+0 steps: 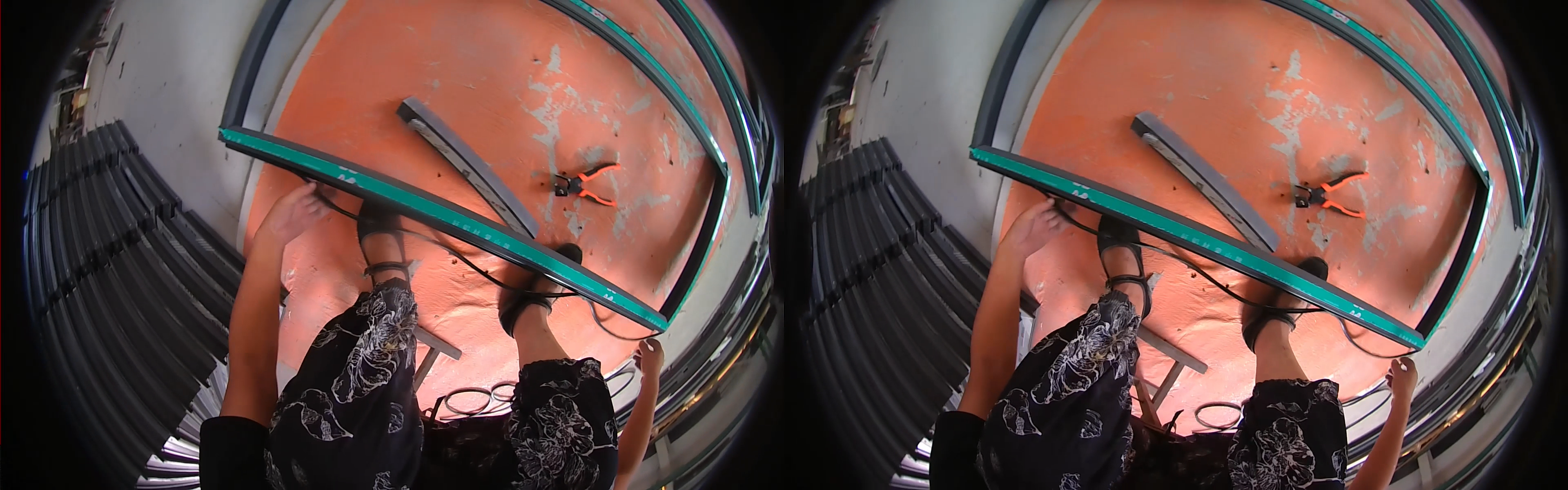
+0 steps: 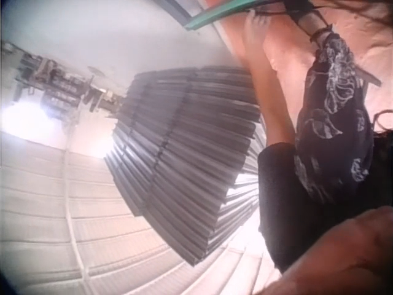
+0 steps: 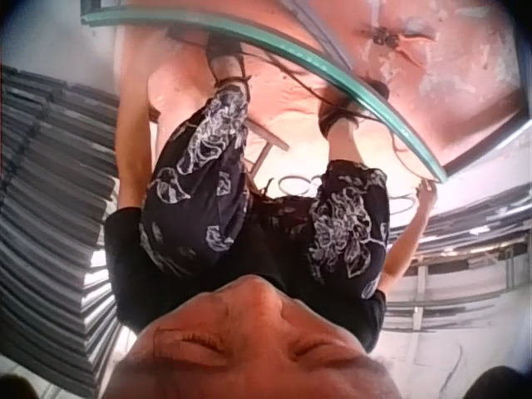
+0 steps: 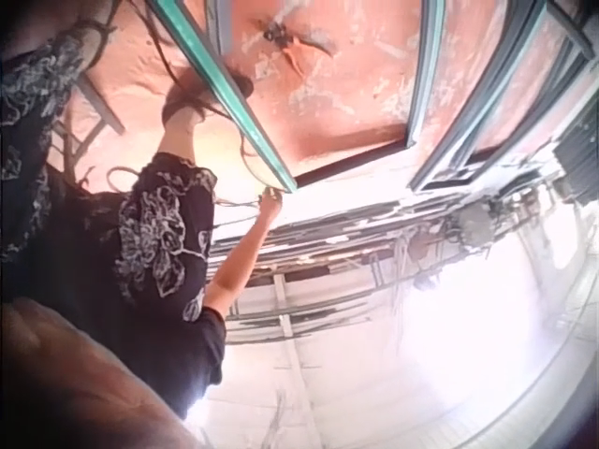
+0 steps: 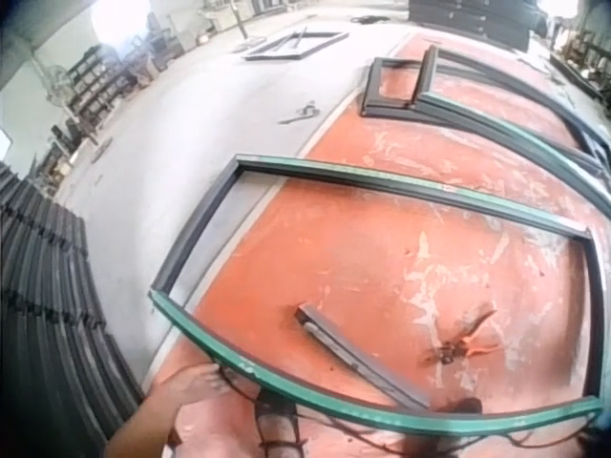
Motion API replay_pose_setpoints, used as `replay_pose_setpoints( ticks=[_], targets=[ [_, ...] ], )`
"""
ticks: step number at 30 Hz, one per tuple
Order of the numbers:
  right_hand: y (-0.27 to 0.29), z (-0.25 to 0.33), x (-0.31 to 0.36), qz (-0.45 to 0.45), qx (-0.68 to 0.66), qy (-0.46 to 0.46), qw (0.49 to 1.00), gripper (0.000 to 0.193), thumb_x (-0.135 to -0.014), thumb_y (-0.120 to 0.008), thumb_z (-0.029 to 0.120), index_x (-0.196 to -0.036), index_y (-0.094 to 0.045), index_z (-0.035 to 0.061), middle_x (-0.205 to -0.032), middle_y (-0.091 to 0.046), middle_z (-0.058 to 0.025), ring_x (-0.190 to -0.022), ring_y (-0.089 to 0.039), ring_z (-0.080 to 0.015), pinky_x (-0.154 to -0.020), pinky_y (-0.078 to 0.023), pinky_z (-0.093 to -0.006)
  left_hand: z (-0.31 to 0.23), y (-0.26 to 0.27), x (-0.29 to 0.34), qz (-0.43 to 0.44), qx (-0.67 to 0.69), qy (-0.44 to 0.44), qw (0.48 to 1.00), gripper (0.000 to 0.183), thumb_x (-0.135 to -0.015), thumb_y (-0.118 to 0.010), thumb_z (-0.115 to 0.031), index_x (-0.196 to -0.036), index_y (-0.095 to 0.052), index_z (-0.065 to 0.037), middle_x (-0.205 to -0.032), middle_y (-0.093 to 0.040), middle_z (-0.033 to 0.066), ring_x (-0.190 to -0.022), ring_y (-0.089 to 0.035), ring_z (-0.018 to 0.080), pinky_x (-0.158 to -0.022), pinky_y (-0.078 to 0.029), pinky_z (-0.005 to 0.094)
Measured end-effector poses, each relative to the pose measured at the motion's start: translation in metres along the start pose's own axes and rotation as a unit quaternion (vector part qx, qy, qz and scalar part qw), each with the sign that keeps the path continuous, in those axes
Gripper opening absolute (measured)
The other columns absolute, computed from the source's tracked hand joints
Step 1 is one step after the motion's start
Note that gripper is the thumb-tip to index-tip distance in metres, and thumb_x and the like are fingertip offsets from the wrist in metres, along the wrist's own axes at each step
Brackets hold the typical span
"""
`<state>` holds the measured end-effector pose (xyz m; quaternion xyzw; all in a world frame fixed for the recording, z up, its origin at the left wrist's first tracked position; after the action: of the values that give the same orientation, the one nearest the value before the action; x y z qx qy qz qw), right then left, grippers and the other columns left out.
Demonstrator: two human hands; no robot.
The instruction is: The person assembles a metal frame by inserting a black rubber seal into the inner groove of a green and black frame piece using their hands and a pair of pliers. They move around the frame, pressing the seal into place and trimming the excess with pliers.
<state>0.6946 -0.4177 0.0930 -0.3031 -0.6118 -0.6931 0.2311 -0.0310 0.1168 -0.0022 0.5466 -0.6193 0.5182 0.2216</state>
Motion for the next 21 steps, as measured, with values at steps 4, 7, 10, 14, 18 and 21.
replay_pose_setpoints(
  ticks=[4, 7, 10, 14, 18, 21],
  targets=[
    [-0.089, 0.165, 0.088, 0.046, 0.07, 0.33, 0.94, 0.027, -0.086, -0.059, 0.007, -0.112, -0.055, 0.0004, -0.089, -0.062, -0.0085, -0.078, -0.06, -0.0133, -0.063, -0.049, -0.0252, -0.039, -0.064, 0.089, -0.084, -0.49, -0.094, 0.862, 0.025, -0.088, -0.057, -0.021, -0.102, -0.058, 0.0, -0.088, -0.063, 0.0071, -0.08, -0.062, 0.0161, -0.071, -0.051, 0.0282],
    [-0.184, 0.228, 0.17, 0.207, 0.103, 0.396, 0.889, 0.031, -0.084, -0.06, 0.004, -0.113, -0.055, 0.0004, -0.09, -0.064, -0.0095, -0.079, -0.063, -0.0167, -0.073, -0.049, -0.0284, -0.036, -0.229, 0.174, 0.097, -0.427, -0.18, 0.881, 0.021, -0.084, -0.046, -0.012, -0.087, -0.061, 0.002, -0.073, -0.061, 0.0087, -0.066, -0.059, 0.0187, -0.062, -0.046, 0.0277],
    [-0.239, 0.266, 0.226, 0.279, 0.118, 0.472, 0.828, 0.031, -0.081, -0.06, 0.002, -0.112, -0.056, -0.0012, -0.091, -0.063, -0.0123, -0.084, -0.063, -0.0193, -0.075, -0.05, -0.0309, -0.025, -0.343, 0.217, 0.308, -0.608, -0.241, 0.691, 0.027, -0.087, -0.056, -0.023, -0.101, -0.064, -0.001, -0.084, -0.066, 0.0102, -0.075, -0.064, 0.0249, -0.07, -0.051, 0.0329],
    [-0.246, 0.289, 0.259, 0.283, 0.225, 0.541, 0.759, 0.036, -0.075, -0.062, 0.004, -0.11, -0.057, -0.0023, -0.098, -0.062, -0.0211, -0.092, -0.06, -0.0357, -0.082, -0.047, -0.0383, -0.013, -0.383, 0.232, 0.412, -0.558, -0.333, 0.638, 0.027, -0.088, -0.055, -0.023, -0.102, -0.064, -0.002, -0.086, -0.066, 0.0103, -0.076, -0.064, 0.0248, -0.071, -0.051, 0.0329],
    [-0.275, 0.266, 0.247, 0.304, 0.302, 0.501, 0.752, 0.037, -0.073, -0.061, 0.013, -0.107, -0.058, -0.0026, -0.107, -0.059, -0.0225, -0.103, -0.054, -0.0389, -0.089, -0.043, -0.0433, -0.043, -0.343, 0.255, 0.454, -0.407, -0.343, 0.714, 0.027, -0.088, -0.055, -0.023, -0.103, -0.063, -0.002, -0.088, -0.065, 0.0103, -0.078, -0.064, 0.0248, -0.071, -0.051, 0.0329],
    [-0.276, 0.26, 0.26, 0.231, 0.356, 0.646, 0.634, 0.042, -0.073, -0.063, 0.017, -0.11, -0.057, -0.0022, -0.113, -0.056, -0.0221, -0.11, -0.05, -0.039, -0.095, -0.04, -0.0438, -0.079, -0.316, 0.3, 0.495, -0.23, -0.371, 0.751, 0.027, -0.088, -0.055, -0.023, -0.104, -0.063, -0.002, -0.089, -0.065, 0.0103, -0.079, -0.064, 0.0247, -0.071, -0.051, 0.0329]
  ],
)
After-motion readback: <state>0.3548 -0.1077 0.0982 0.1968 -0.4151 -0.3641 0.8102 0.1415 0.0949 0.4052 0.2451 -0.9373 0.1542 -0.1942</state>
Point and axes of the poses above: each hand's wrist, its own x-axis away from the middle knuckle, its own y-axis out of the back of the hand, z = x × y, the point moved 10 cm from there along -x, towards the middle knuckle
